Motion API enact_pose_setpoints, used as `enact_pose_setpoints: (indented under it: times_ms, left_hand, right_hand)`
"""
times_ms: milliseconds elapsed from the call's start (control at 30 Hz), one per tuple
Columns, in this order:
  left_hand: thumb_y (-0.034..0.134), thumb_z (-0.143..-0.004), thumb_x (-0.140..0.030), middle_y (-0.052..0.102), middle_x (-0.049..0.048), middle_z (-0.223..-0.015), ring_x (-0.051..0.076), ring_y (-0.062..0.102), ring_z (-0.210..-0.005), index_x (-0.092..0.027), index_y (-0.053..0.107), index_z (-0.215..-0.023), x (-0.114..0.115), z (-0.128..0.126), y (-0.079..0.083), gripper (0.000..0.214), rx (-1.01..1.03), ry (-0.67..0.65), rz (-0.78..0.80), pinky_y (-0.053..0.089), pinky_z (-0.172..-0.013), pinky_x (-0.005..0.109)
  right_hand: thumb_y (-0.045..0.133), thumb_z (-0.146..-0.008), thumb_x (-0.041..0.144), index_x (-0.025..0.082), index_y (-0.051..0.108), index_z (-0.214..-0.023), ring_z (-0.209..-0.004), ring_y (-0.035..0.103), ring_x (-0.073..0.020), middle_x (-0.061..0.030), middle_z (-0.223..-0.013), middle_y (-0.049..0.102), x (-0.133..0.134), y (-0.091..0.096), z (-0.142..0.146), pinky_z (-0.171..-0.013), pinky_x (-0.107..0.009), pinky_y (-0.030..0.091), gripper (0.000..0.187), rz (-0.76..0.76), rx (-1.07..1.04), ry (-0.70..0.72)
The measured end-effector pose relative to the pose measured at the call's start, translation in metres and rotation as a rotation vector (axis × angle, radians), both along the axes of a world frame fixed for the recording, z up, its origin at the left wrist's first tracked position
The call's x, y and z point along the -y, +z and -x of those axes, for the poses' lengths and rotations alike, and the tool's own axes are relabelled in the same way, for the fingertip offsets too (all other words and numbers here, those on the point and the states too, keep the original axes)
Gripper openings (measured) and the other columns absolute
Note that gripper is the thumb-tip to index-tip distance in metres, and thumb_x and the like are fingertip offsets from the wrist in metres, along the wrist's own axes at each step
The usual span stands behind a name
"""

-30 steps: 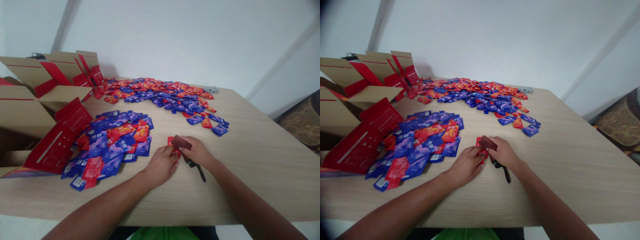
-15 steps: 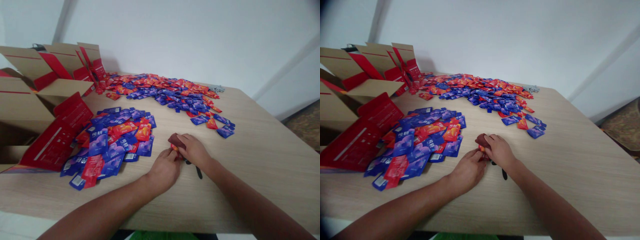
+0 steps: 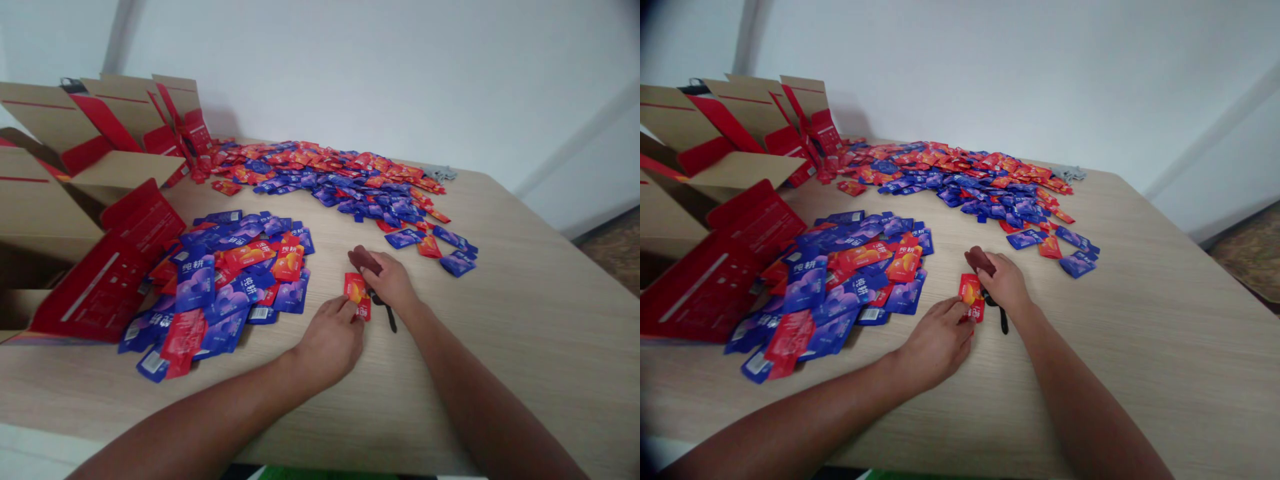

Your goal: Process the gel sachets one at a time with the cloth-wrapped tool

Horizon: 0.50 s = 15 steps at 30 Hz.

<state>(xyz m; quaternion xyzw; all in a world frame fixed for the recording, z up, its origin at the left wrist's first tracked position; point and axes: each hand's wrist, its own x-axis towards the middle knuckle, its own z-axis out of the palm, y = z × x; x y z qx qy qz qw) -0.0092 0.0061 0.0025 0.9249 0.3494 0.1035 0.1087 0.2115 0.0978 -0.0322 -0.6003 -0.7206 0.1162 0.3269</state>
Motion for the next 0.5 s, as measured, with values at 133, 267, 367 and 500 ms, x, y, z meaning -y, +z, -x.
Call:
enact_pose_setpoints:
  times_ms: [133,267,367,500]
  left_hand:
    - [0.059,-0.102,-0.026,0.066,0.0139,-0.121,0.031,0.059,-0.123,-0.019,0.076,-0.108,0.0,0.0,0.0,0.019,0.005,0.005,0.004,0.05,-0.113,0.047]
    - [0.059,-0.102,-0.026,0.066,0.014,-0.122,0.031,0.059,-0.122,-0.019,0.076,-0.108,0.0,0.0,0.001,0.019,0.007,0.009,0.006,0.051,-0.109,0.048]
    - [0.058,-0.102,-0.026,0.067,0.0134,-0.12,0.031,0.06,-0.118,-0.019,0.076,-0.108,0.002,0.0,0.0,0.02,0.002,0.024,-0.007,0.051,-0.105,0.048]
    - [0.059,-0.102,-0.025,0.069,0.0123,-0.117,0.031,0.06,-0.115,-0.019,0.077,-0.109,0.003,-0.001,-0.002,0.02,-0.01,0.036,-0.024,0.051,-0.103,0.049]
  right_hand:
    - [0.065,-0.088,0.025,0.026,0.077,-0.125,-0.1,0.071,-0.0256,-0.005,-0.115,0.078,0.0,0.0,0.0,-0.092,-0.038,0.054,0.039,-0.002,-0.046,-0.001]
    - [0.065,-0.089,0.026,0.026,0.076,-0.126,-0.1,0.071,-0.0258,-0.0051,-0.113,0.078,0.001,0.001,0.0,-0.092,-0.039,0.055,0.039,0.008,-0.051,-0.009]
    - [0.065,-0.09,0.025,0.024,0.074,-0.129,-0.105,0.07,-0.0281,-0.0082,-0.117,0.075,0.01,0.008,0.0,-0.096,-0.041,0.056,0.041,-0.02,0.035,0.002]
    - [0.065,-0.094,0.025,0.021,0.068,-0.14,-0.117,0.067,-0.0312,-0.0139,-0.131,0.07,0.04,0.021,0.003,-0.104,-0.045,0.055,0.047,-0.059,0.188,0.106]
